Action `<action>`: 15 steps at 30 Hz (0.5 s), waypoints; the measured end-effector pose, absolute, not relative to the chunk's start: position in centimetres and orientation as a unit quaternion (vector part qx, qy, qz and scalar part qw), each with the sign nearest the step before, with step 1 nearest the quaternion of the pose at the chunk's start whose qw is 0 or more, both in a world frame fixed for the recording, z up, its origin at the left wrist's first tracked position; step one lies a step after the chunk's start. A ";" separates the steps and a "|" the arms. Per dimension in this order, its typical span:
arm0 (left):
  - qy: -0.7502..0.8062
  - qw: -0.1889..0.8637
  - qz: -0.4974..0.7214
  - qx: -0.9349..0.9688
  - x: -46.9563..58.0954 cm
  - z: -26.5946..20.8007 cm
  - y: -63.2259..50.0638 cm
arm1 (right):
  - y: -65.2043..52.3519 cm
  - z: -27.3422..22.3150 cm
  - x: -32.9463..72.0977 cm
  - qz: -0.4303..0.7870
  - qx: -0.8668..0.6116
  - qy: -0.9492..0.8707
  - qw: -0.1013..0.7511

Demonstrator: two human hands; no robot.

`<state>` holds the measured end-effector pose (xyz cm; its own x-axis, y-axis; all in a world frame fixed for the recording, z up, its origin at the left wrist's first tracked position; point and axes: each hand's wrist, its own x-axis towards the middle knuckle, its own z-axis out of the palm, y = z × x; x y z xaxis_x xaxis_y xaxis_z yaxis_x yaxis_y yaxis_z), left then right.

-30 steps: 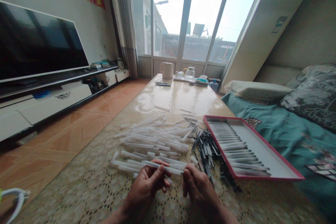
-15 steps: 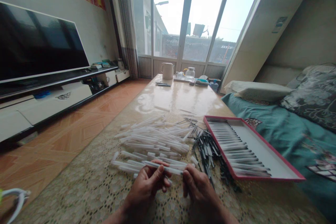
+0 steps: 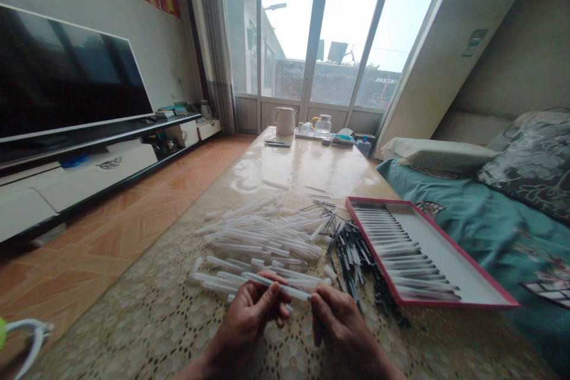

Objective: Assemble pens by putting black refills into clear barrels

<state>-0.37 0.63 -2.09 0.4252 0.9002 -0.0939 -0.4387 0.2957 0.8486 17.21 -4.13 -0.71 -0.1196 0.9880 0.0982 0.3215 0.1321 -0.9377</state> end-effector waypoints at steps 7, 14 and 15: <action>0.290 0.736 0.443 0.422 -0.4 -2.0 0.5 | -4.2 -0.3 17.5 0.558 -0.501 -0.533 0.392; 0.305 0.695 0.415 0.502 -0.2 -1.7 0.0 | -4.0 0.0 17.3 0.308 -0.525 -0.699 0.375; 0.310 0.685 0.412 0.515 -0.2 -1.8 -0.2 | -4.1 0.0 17.2 0.292 -0.519 -0.712 0.372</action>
